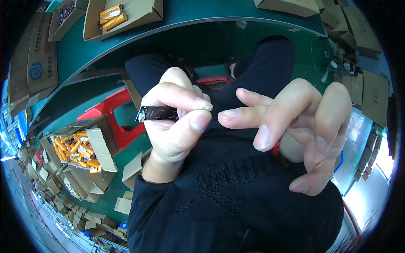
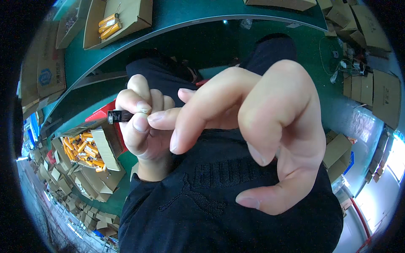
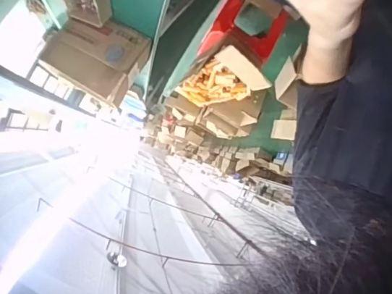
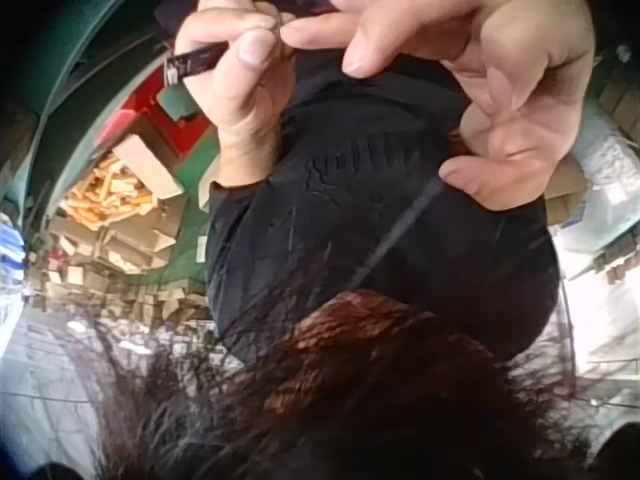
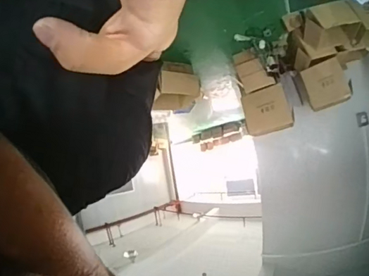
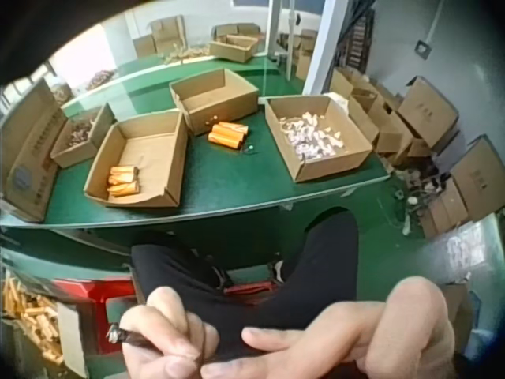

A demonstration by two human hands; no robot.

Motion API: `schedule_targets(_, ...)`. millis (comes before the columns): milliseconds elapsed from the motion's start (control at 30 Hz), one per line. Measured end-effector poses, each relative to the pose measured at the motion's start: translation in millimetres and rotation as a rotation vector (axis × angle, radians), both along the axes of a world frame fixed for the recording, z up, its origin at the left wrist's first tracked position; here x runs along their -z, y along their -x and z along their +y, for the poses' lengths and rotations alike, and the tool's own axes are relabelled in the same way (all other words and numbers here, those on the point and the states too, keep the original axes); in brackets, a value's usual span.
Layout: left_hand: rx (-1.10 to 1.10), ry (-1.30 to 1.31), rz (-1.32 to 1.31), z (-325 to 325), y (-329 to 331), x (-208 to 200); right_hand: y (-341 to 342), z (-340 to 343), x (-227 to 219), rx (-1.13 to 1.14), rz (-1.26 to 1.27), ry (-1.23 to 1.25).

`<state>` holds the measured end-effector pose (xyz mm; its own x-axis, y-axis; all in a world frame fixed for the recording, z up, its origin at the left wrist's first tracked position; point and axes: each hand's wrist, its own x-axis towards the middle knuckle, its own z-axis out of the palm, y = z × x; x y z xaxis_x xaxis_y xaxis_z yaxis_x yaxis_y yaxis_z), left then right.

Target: Assemble small electronic components by connecting wires and battery-like parts at a factory workstation.

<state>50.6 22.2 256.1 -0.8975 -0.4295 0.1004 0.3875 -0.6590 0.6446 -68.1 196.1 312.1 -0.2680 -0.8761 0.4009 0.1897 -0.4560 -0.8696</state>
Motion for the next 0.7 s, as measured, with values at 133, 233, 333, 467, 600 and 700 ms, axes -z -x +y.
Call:
schedule_targets(133,-0.111,0.213,-0.014,0.1,-2.0,2.6,0.2,1.4,-0.3,-0.003,0.073,-0.002)
schedule_targets(233,-0.174,0.342,-0.025,0.9,-2.5,1.2,0.7,2.3,-1.9,0.028,0.150,-0.009)
schedule_targets(333,-0.207,0.428,-0.062,-0.1,-4.1,-1.3,-0.1,-0.2,-3.1,0.117,0.212,-0.004)
schedule_targets(467,-0.236,0.535,-0.095,1.3,-4.2,-3.9,0.2,-2.3,-3.8,0.252,0.355,-0.025)
schedule_targets(600,-0.230,0.607,-0.099,4.5,-3.2,-4.6,2.3,-1.9,-3.1,0.375,0.588,-0.095)
schedule_targets(700,-0.213,0.608,-0.119,3.3,-5.9,-6.2,1.4,-1.8,-4.6,0.417,0.608,-0.129)
